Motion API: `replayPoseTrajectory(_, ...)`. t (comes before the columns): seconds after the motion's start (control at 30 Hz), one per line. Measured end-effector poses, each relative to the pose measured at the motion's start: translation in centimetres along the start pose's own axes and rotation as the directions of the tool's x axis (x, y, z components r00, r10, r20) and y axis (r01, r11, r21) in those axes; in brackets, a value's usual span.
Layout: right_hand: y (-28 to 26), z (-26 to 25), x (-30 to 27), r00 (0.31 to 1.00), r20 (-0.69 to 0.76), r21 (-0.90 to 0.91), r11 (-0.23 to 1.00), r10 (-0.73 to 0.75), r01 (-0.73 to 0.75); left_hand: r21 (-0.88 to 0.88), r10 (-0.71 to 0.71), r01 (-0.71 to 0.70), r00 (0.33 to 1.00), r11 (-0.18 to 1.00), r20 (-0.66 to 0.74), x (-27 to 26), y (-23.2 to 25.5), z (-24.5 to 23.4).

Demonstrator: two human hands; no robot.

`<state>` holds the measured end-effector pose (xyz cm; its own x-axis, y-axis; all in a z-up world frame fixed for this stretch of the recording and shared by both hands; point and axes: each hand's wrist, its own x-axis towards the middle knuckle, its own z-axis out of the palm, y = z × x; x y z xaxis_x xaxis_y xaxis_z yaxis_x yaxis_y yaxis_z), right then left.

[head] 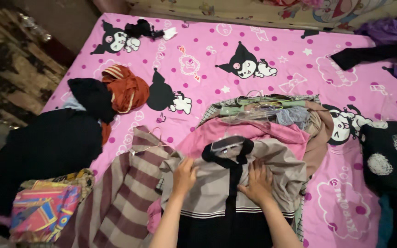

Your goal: The person organizes clothes in a bedroom by picking up garments from a bed, placing them on hangers, and hanging them in a wardrobe. They also fold a purple cloth and place it on a shelf inside the wardrobe. The person handles a black embroidered top, a beige and black top, and a purple patterned cloth.

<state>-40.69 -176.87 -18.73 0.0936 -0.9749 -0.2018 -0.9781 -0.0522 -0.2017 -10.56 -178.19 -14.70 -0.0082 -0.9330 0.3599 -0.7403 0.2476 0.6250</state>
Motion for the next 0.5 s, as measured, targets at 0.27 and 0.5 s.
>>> replayPoseTrajectory(0.27, 1.1, 3.1, -2.7, 0.959, -0.177, 0.214, 0.943, -0.220, 0.256, 0.044, -0.021, 0.031, 0.978, 0.999, -0.208, -6.0, 4.4, -7.4)
replayPoseTrajectory(0.5, -0.2, 4.2, -11.2, 0.934, -0.197, 0.284, 0.895, -0.298, 0.345, 0.097, 0.025, 0.015, 0.921, 0.995, -0.389, -7.5, 9.5, -14.5)
